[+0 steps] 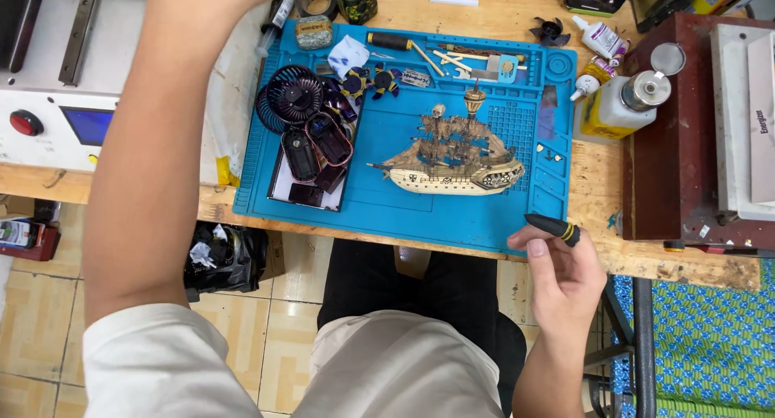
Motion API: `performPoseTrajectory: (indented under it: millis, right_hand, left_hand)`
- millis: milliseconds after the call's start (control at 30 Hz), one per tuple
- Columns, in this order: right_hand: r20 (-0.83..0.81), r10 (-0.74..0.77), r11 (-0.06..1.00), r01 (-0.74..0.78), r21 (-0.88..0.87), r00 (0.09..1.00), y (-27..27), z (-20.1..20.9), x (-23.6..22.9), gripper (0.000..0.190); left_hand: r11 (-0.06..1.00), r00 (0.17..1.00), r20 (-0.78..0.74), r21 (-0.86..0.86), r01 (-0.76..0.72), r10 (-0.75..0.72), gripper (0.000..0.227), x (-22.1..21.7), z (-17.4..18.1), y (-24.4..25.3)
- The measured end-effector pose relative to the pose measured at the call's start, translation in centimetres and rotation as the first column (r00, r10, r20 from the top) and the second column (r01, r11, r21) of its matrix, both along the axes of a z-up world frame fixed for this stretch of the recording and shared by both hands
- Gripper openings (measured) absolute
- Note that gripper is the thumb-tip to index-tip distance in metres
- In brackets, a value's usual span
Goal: Applying a substance to a model ship using a syringe for detailing or repair.
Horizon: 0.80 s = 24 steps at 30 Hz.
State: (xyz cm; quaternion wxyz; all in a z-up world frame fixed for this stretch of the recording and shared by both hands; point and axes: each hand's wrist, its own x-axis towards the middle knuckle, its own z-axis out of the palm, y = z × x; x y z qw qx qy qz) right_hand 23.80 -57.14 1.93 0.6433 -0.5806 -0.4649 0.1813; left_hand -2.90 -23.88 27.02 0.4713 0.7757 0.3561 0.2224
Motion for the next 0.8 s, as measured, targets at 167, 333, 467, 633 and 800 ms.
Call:
performPoseTrajectory:
  millis: [167,333,467,633,800]
  right_hand:
    - [-0.169,0.012,0.999,-0.017,-0.028,0.986,0.2,2.2,-2.0,0.027]
    - [-0.153,0.101,0.994,-0.106,-0.029,0.983,1.4,4.7,-3.7,0.029]
    - [-0.161,0.123,0.992,-0.123,0.01,0.979,1.3,5.4,-4.1,0.036]
    - [-0.149,0.111,0.994,-0.112,0.003,0.983,1.0,5.2,-4.4,0.031]
    - [-0.144,0.114,0.993,-0.117,-0.012,0.983,1.1,4.8,-4.4,0.031]
  left_hand:
    - [0.994,0.994,0.09,-0.082,0.069,-0.062,0.021,2.1,-4.6,-6.8]
    - [0.905,0.924,0.373,-0.36,0.226,-0.082,0.028,4.3,-10.3,-12.8]
    - [0.886,0.925,0.349,-0.368,0.283,-0.15,0.03,5.5,-10.1,-14.7]
    - [0.855,0.896,0.41,-0.39,0.341,-0.17,0.03,6.1,-9.8,-14.9]
    - [0.851,0.879,0.428,-0.365,0.379,-0.209,0.026,6.0,-9.9,-15.1]
